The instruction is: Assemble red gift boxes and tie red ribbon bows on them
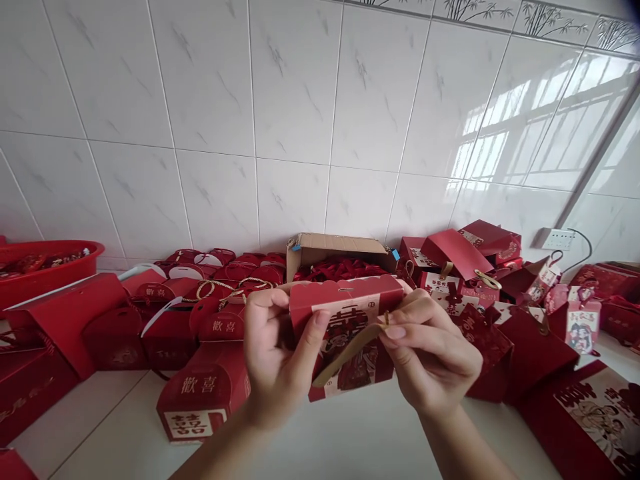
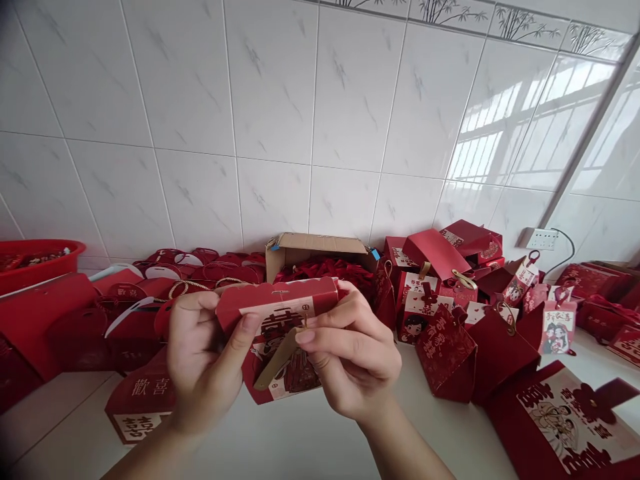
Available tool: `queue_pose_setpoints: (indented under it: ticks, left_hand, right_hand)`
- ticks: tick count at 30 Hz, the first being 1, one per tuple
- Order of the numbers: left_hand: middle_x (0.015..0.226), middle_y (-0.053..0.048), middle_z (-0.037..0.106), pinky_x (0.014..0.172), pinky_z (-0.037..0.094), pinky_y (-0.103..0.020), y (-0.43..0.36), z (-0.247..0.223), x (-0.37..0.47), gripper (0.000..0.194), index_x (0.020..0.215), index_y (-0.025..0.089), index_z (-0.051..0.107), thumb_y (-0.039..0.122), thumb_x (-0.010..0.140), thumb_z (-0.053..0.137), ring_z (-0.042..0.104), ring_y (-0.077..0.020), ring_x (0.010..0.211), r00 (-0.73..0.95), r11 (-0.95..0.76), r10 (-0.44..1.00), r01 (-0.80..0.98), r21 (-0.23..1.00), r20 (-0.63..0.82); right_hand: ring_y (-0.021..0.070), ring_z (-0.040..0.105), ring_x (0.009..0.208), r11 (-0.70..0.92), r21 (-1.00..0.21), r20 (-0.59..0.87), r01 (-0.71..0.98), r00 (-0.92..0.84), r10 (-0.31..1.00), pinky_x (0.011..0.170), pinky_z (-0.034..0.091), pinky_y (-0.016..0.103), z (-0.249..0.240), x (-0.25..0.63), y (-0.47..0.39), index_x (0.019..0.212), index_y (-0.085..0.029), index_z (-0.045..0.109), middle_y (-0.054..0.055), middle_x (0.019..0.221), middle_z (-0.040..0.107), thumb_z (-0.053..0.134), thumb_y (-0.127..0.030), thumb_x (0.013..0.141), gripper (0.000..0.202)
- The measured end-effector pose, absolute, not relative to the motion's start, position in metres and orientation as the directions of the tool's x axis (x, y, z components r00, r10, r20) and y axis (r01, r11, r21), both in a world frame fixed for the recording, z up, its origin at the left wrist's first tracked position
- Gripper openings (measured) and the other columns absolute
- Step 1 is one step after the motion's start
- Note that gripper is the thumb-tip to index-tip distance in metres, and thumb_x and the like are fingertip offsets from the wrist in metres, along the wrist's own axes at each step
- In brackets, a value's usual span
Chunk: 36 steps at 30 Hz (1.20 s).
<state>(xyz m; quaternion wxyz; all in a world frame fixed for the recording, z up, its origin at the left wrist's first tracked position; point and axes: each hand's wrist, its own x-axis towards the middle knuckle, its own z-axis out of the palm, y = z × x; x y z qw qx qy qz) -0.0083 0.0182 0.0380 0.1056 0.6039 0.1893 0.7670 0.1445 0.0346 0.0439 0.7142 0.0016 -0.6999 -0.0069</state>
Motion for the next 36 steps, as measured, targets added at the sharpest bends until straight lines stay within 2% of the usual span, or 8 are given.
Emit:
queue_pose_setpoints:
  ticks: [7,15,20,24,26,30,33,36]
  left_hand:
    - [0.089,0.0,0.067,0.07,0.054,-0.016,0.016,0.038,-0.009,0.019,0.1,0.019,0.055,0.012,0.085,0.063,0.064,-0.009,0.078,-0.251,-0.913,0.349,0.126,0.387,0.903]
    - [0.099,-0.004,0.068,0.075,0.056,-0.025,0.02,0.035,-0.008,0.041,0.122,0.022,0.05,0.017,0.085,0.065,0.067,-0.0154,0.085,-0.297,-0.874,0.395,0.172,0.455,0.869]
    - [0.087,-0.002,0.058,0.072,0.05,-0.025,0.024,0.035,-0.01,0.008,0.096,0.021,0.059,0.025,0.089,0.06,0.058,-0.0143,0.082,-0.244,-0.822,0.451,0.261,0.506,0.858]
    - [0.102,-0.007,0.059,0.089,0.047,-0.033,0.027,0.031,-0.008,0.013,0.086,0.02,0.055,0.032,0.092,0.055,0.055,-0.0202,0.103,-0.259,-0.797,0.517,0.202,0.569,0.816]
    - [0.105,-0.008,0.062,0.088,0.048,-0.035,0.028,0.029,-0.007,0.014,0.09,0.02,0.054,0.034,0.093,0.054,0.058,-0.0211,0.102,-0.245,-0.765,0.601,0.099,0.636,0.761]
    - [0.082,-0.003,0.061,0.073,0.05,-0.028,0.028,0.029,-0.009,0.015,0.09,0.02,0.053,0.034,0.091,0.057,0.06,-0.0156,0.078,-0.27,-0.714,0.646,0.118,0.69,0.714]
    - [0.078,-0.001,0.058,0.068,0.047,-0.024,0.026,0.032,-0.01,0.015,0.088,0.019,0.054,0.033,0.091,0.057,0.057,-0.0132,0.073,-0.287,-0.721,0.593,0.228,0.655,0.753]
    - [0.075,0.0,0.057,0.06,0.046,-0.022,0.024,0.034,-0.009,0.015,0.087,0.019,0.053,0.032,0.091,0.056,0.056,-0.0122,0.067,-0.277,-0.728,0.575,0.256,0.636,0.77]
  right_hand:
    - [0.0125,0.056,0.075,1.0,0.026,0.999,-0.005,0.03,-0.026,0.069,0.045,0.035,0.043,0.144,0.032,0.101,-0.018,0.07,0.001,0.084,0.061,0.055,0.01,0.075,0.041]
    - [0.0125,0.056,0.073,1.0,-0.004,1.0,0.007,0.012,0.004,0.068,0.044,0.034,0.042,0.143,0.032,0.1,-0.018,0.07,0.001,0.083,0.061,0.056,0.008,0.075,0.038]
    - [0.0137,0.057,0.071,0.999,0.017,0.999,0.049,0.045,-0.019,0.065,0.047,0.035,0.04,0.14,0.032,0.102,-0.022,0.069,0.001,0.082,0.062,0.057,0.004,0.077,0.039]
    - [0.0152,0.058,0.074,0.998,-0.018,1.0,0.055,0.006,0.018,0.074,0.049,0.039,0.039,0.141,0.034,0.104,-0.025,0.069,0.001,0.083,0.065,0.059,0.002,0.078,0.039]
    - [0.0159,0.058,0.077,0.997,-0.028,1.0,0.074,-0.006,0.028,0.076,0.05,0.039,0.038,0.141,0.036,0.102,-0.027,0.069,0.001,0.084,0.066,0.06,0.001,0.079,0.037]
    - [0.019,0.057,0.102,0.971,-0.212,0.977,0.106,0.021,0.211,0.088,0.05,0.039,0.036,0.139,0.038,0.089,-0.029,0.072,0.004,0.104,0.058,0.067,-0.007,0.079,0.025]
    - [0.0226,0.05,0.121,0.922,-0.372,0.927,0.105,-0.003,0.374,0.097,0.048,0.041,0.036,0.137,0.039,0.084,-0.027,0.073,0.005,0.123,0.052,0.07,-0.011,0.078,0.017]
    - [0.0247,0.046,0.129,0.889,-0.448,0.889,0.098,-0.057,0.455,0.103,0.045,0.044,0.037,0.136,0.04,0.084,-0.026,0.074,0.006,0.132,0.051,0.071,-0.015,0.079,0.013]
